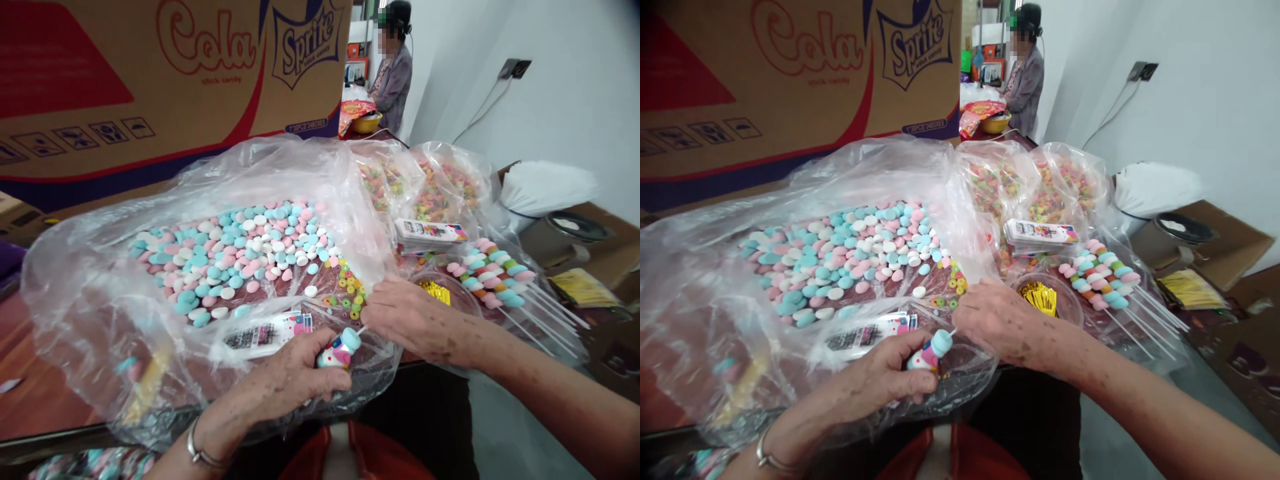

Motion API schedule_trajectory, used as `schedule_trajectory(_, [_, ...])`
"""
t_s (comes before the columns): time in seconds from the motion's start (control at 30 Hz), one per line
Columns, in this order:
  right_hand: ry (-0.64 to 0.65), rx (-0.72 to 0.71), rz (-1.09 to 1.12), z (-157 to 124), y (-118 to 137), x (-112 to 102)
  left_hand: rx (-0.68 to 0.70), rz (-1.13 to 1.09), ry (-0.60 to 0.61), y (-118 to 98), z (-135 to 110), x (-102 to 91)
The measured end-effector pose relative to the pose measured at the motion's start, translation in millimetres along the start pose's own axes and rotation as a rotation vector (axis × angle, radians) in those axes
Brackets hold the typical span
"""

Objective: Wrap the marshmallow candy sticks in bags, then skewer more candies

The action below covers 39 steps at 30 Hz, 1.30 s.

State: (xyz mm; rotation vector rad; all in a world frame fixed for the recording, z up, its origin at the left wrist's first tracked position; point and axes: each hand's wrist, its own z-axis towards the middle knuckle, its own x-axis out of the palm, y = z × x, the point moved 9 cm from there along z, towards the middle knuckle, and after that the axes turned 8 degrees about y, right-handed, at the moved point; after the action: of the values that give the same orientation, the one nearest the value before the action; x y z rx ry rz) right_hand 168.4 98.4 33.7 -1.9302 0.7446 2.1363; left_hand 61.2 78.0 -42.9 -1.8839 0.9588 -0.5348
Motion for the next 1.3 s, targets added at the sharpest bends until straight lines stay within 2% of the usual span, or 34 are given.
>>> schedule_trajectory(0.2, [0.012, -0.024, 0.006, 1, 3, 3, 0.002, 0.047, -0.055, 2, -5, -4.1])
schedule_trajectory(0.33, [-0.045, -0.111, 0.014, 6, 19, 5, -0.063, -0.176, 0.079, 10, 3, 13.3])
schedule_trajectory(0.43, [-0.089, -0.16, -0.007, 6, 23, 4, -0.109, -0.29, 0.109, 15, 6, 19.6])
schedule_trajectory(0.57, [-0.05, -0.14, -0.036, 5, 16, 3, -0.167, -0.304, 0.165, 26, 4, 23.6])
schedule_trajectory(0.67, [-0.028, -0.152, -0.014, 5, 17, 1, -0.153, -0.331, 0.228, 25, 1, 26.6])
schedule_trajectory(0.83, [-0.008, -0.226, 0.04, 8, 36, 21, -0.075, -0.389, 0.132, 11, 8, 24.6])
schedule_trajectory(0.97, [-0.067, -0.23, 0.078, 8, 40, 31, -0.011, -0.331, 0.073, 0, 14, 27.6])
schedule_trajectory(1.07, [-0.115, -0.191, 0.059, 10, 32, 26, -0.015, -0.201, -0.052, 0, 6, 15.0])
schedule_trajectory(1.17, [-0.169, -0.193, 0.025, 13, 31, 15, 0.026, -0.083, -0.113, -3, -6, 3.1])
schedule_trajectory(1.3, [-0.259, -0.229, -0.024, 17, 39, 3, 0.14, -0.101, -0.164, -8, -11, -4.7])
